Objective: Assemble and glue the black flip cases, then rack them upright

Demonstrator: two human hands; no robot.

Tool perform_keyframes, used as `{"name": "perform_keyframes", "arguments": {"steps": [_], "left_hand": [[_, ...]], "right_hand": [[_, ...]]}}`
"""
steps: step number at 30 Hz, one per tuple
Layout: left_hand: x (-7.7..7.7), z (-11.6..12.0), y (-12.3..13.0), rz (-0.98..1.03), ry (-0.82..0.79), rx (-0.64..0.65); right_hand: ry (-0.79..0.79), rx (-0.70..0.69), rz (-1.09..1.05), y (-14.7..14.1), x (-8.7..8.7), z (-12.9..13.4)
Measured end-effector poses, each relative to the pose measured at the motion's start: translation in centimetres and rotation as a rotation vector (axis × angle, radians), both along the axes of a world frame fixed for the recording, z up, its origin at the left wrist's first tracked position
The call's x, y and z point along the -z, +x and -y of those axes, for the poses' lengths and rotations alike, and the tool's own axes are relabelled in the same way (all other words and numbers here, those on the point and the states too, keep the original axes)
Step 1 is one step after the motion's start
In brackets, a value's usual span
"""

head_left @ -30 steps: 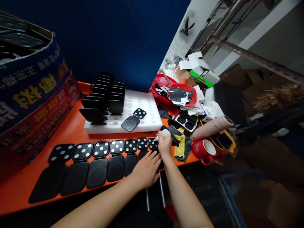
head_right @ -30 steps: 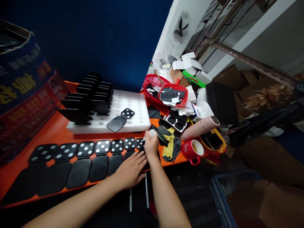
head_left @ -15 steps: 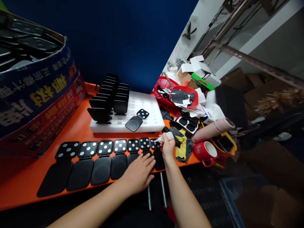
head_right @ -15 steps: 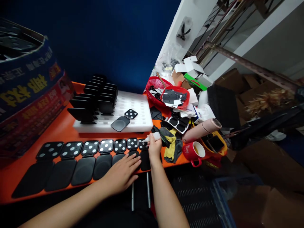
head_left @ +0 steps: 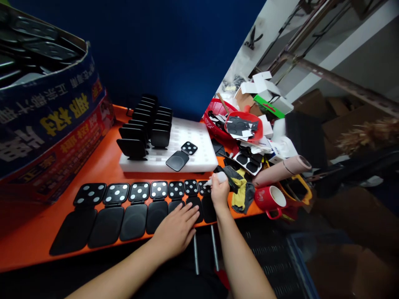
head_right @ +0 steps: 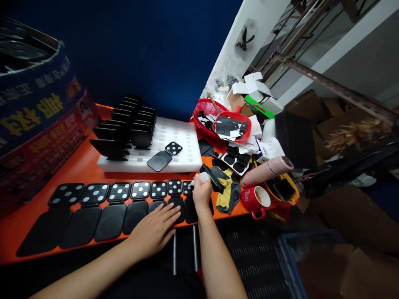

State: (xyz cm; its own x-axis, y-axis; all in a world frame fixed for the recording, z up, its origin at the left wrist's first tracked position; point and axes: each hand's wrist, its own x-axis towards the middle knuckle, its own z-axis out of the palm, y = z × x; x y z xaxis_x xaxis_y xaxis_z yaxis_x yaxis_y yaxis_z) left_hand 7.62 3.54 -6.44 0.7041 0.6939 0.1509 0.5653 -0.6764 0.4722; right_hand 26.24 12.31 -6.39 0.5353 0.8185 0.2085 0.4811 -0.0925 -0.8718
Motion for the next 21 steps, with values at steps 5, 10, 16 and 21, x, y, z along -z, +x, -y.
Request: {"name": "perform_keyframes", "arguments": {"steps": [5, 10, 16, 21], "left_hand": [[0.1, 0.1, 0.0, 0.002, 0.007, -0.010], [0.0, 0.0, 0.0, -0.012, 0.007, 0.006], [-0.1, 0.0, 0.0, -0.025, 0.013, -0.002], [-0.2, 0.0, 0.0, -0.034, 0.007, -0.004]], "right_hand": [[0.013, 0.010, -0.006, 0.3, -0.1, -0.2], [-0.001, -0.036, -0.085, -0.6, -0.7, 0.1], [-0.030, -0.162, -0.094, -3.6, -0.8, 1.1], [-0.029, -0.161, -0.048, -3.9, -0.4, 1.3]]}}
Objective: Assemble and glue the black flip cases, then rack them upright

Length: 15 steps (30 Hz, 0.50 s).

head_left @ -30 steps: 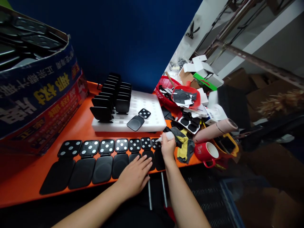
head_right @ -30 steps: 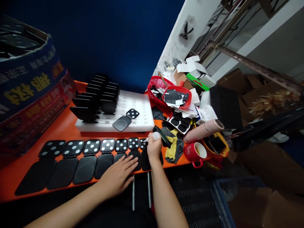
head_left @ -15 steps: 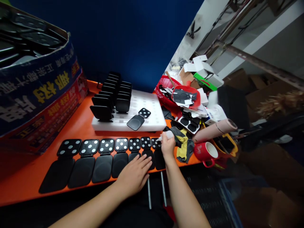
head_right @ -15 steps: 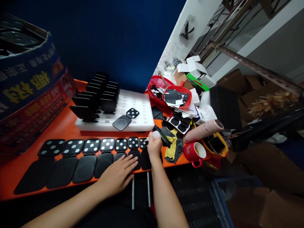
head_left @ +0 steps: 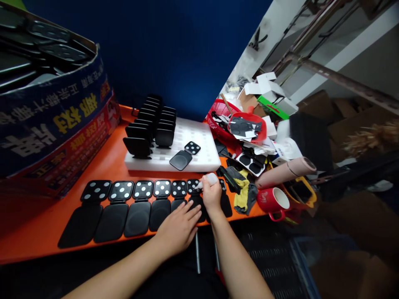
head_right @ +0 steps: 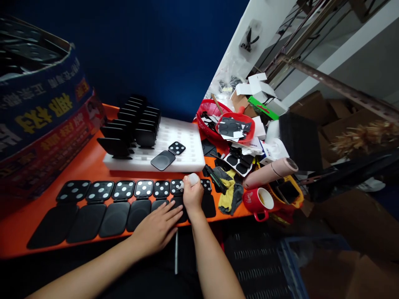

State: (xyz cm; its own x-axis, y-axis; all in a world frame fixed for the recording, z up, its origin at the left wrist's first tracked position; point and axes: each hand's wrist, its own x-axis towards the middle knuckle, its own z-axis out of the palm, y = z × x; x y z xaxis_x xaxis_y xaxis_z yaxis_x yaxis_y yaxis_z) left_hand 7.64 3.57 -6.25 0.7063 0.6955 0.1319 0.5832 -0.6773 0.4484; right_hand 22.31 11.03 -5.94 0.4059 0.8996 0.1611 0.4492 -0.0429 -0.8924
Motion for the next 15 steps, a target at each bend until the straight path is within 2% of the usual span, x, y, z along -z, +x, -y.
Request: {"name": "perform_keyframes", "arguments": {"steps": [7, 15], "left_hand": [[0.1, 0.1, 0.1, 0.024, -0.011, -0.017], [0.2, 0.0, 0.2, 0.063, -0.066, -0.025]], "right_hand": [[-0.008, 0.017, -0.047, 0.2, -0.6, -0.6], [0.023, 0.049, -0.104, -0.6, 0.2, -1.8]]}}
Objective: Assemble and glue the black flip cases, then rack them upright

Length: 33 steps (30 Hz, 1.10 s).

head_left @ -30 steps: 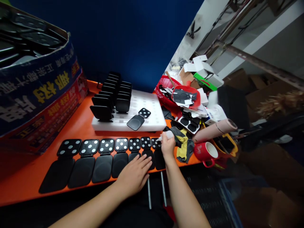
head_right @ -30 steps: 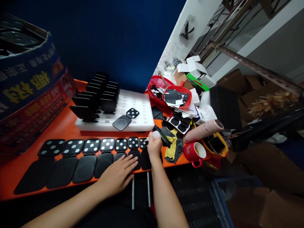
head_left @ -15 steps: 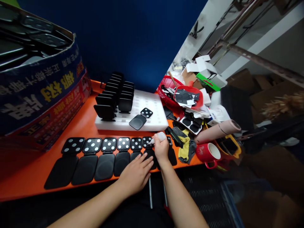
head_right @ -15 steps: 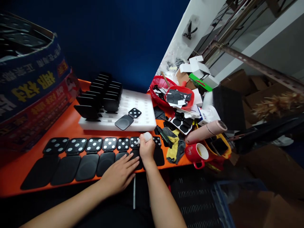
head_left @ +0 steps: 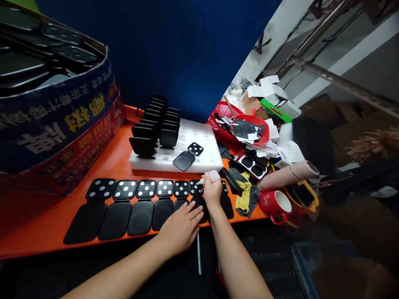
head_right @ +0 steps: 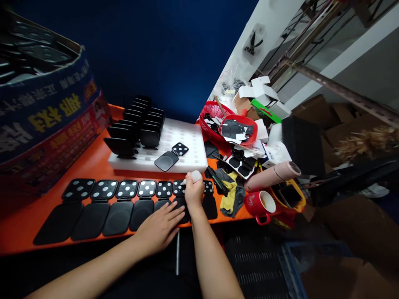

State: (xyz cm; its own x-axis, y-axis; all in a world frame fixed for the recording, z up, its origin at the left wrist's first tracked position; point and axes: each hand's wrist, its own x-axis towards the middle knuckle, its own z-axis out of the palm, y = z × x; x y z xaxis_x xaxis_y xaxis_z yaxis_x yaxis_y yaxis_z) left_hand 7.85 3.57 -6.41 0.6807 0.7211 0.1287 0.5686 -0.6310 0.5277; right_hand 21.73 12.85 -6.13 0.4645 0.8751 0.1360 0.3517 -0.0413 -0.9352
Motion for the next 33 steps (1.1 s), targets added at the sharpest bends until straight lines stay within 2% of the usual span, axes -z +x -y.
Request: {"name": "perform_keyframes", "arguments": {"steps": [5, 9, 13, 17, 23, 30, 33], "left_hand": [[-0.9, 0.0, -0.4, 0.028, -0.055, -0.027], [-1.9, 0.2, -2.0, 0.043, -0.044, -0.101], [-1.7, 0.6, -4.0, 0.063, 0.000, -0.176], [-0.9, 0.8, -4.8, 0.097, 0.032, -0.198], [-0.7, 0.8, -4.7, 0.110, 0.005, -0.211], [-0.9, 0.7, -4.8, 0.094, -0.032, -0.205], [-1.0, 0.7, -4.9, 0.084, -0.051, -0.186]], "right_hand": [[-0.027, -0.021, -0.109, -0.2, -0.4, 0.4], [-0.064, -0.108, -0.166, -2.2, -0.8, 1.5], [-0.046, -0.176, 0.002, -4.0, -0.8, 2.4], [-0.010, -0.168, 0.194, -4.2, -0.7, 2.5], [-0.063, -0.131, -0.052, -4.4, -0.3, 1.7], [-0.031, -0.071, -0.082, -4.7, -0.1, 1.2], [-0.048, -0.074, -0.203, -5.0, -0.5, 1.6]]}}
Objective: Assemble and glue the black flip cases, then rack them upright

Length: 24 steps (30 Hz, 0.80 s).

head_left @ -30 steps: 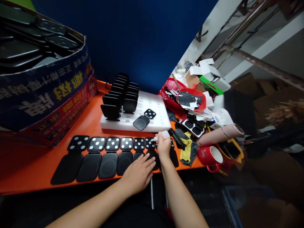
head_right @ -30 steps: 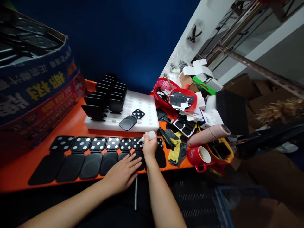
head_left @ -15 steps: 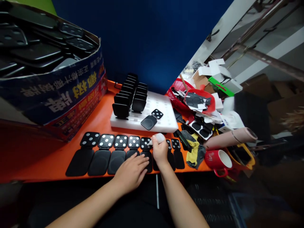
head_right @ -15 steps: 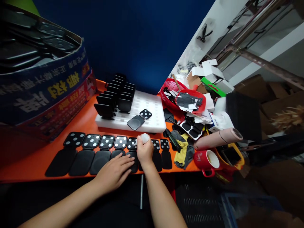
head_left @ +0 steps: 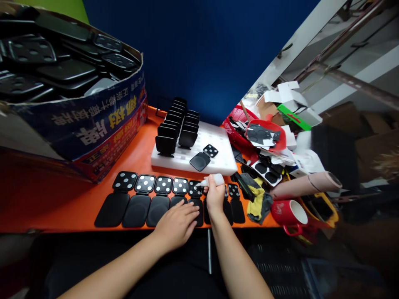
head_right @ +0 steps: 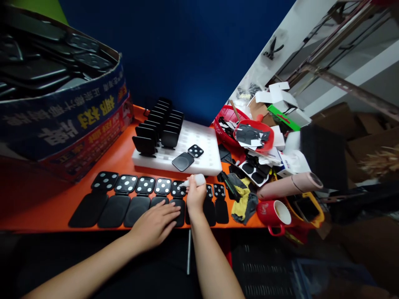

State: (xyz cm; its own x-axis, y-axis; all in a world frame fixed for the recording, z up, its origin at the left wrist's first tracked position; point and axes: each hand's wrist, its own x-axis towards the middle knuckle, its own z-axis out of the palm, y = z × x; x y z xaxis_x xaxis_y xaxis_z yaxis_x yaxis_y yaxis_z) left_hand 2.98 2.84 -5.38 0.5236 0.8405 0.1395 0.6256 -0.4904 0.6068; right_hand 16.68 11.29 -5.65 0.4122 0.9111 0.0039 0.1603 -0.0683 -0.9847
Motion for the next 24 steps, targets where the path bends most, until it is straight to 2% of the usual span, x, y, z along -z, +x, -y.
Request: {"name": "perform_keyframes", "arguments": {"steps": [4, 10, 17, 24], "left_hand": [[0.1, 0.0, 0.0, 0.001, 0.007, 0.010], [-0.2, 0.1, -0.2, 0.009, 0.010, 0.047], [-0.4, 0.0, -0.4, 0.033, 0.000, 0.057], [-0.4, 0.1, -0.5, 0.043, -0.008, 0.061]], "right_hand": [[-0.011, -0.066, -0.151, -1.6, -0.5, 0.9], [-0.047, -0.123, -0.129, -4.0, -0.6, 1.3], [-0.034, -0.160, 0.041, -4.1, 0.2, 0.9], [-0.050, -0.137, -0.037, -3.9, -0.2, 0.7]]}}
